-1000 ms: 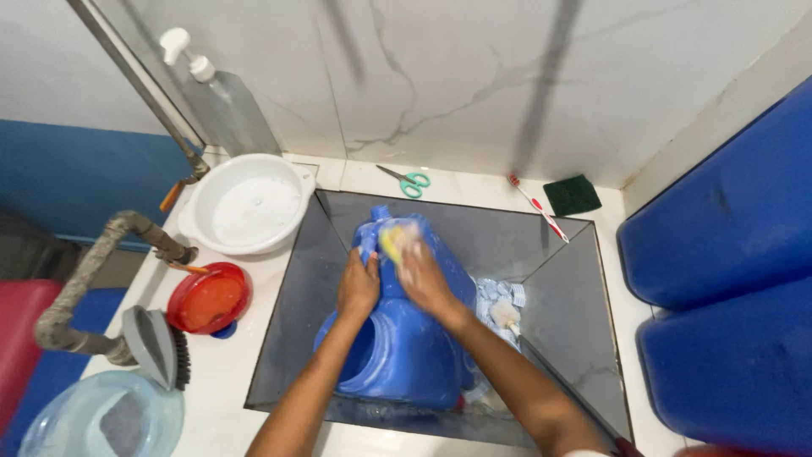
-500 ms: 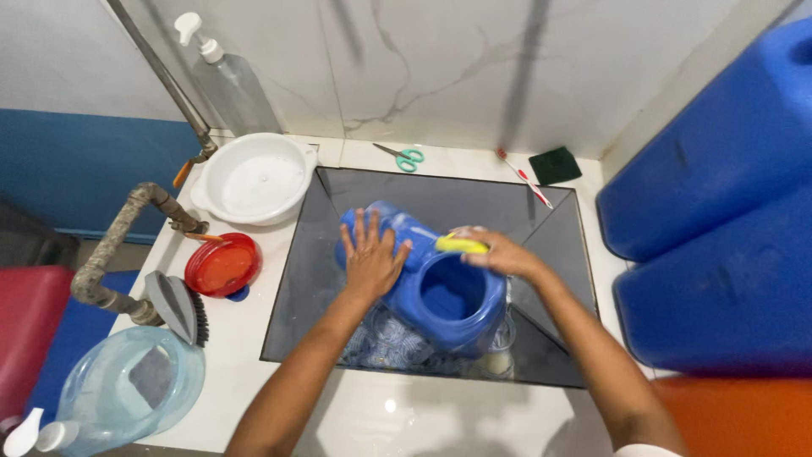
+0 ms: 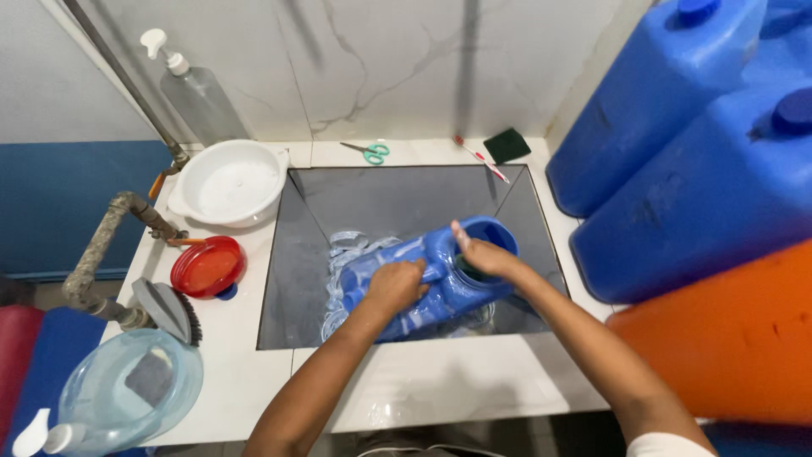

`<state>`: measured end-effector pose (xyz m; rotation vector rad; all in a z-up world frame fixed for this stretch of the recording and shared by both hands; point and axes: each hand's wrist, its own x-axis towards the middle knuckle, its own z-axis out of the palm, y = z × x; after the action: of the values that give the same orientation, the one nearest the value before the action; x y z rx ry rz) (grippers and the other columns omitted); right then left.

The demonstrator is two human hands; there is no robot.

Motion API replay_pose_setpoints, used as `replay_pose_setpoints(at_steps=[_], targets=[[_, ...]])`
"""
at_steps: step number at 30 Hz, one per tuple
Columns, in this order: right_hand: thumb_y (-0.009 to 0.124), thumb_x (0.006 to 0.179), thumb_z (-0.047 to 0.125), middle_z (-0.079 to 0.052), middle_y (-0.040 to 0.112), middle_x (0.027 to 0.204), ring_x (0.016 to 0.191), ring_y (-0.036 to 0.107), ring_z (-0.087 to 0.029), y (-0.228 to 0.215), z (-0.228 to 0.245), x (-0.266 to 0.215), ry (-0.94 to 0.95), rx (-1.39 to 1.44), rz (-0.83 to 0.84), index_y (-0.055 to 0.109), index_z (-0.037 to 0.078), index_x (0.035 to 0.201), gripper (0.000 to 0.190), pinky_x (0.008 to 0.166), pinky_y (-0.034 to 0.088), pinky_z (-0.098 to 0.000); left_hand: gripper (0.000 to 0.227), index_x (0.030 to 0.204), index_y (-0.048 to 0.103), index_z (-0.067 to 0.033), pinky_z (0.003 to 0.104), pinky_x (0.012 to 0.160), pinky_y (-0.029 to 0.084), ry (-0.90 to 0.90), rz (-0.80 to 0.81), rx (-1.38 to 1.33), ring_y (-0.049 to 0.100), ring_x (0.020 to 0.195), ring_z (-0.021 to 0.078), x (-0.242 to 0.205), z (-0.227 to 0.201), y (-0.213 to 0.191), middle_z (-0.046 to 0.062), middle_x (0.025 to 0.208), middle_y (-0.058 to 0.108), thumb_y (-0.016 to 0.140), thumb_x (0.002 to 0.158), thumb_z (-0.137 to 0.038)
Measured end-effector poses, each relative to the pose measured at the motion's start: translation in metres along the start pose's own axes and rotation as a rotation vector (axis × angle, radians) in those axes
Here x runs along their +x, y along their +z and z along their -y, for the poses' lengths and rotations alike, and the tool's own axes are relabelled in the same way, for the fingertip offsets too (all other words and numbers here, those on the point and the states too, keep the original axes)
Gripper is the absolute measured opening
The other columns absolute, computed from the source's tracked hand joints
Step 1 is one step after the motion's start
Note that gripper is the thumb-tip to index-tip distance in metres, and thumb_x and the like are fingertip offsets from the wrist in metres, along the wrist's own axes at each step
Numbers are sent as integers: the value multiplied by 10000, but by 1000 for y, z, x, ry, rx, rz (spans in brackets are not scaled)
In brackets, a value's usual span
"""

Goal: The person cleans two large blue plastic jerrycans at a utility sink. They use scissors to cut off the plastic caps, then scrub the exterior and interior with a yellow sponge and rinse with tap water. The person repeats the process for a second jerrycan, finishing by placing the cleaned containers aside.

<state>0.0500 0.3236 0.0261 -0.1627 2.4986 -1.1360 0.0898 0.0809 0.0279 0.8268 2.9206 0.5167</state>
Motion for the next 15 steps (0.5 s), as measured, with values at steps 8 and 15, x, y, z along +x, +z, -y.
replay_pose_setpoints(at_steps=[8, 15], targets=[[444, 1064, 657, -149, 697, 1135, 1049, 643, -289, 42, -30, -35, 16, 933, 178, 681, 0, 1181, 709, 1012, 464, -491, 175, 934, 665, -63, 476, 596, 581, 185, -116, 136, 741, 704, 341, -38, -25, -16, 152, 765, 738, 726, 826, -187], [453, 1010, 453, -36, 539, 1380, 1286, 526, -205, 53, -54, -76, 38, 1196, 280, 583, 130, 1387, 513, 1145, 413, -471, 24, 855, 638, -95, 396, 477, 550, 262, -261, 268, 729, 597, 266, -79, -27, -17, 99, 681, 719, 640, 832, -97]])
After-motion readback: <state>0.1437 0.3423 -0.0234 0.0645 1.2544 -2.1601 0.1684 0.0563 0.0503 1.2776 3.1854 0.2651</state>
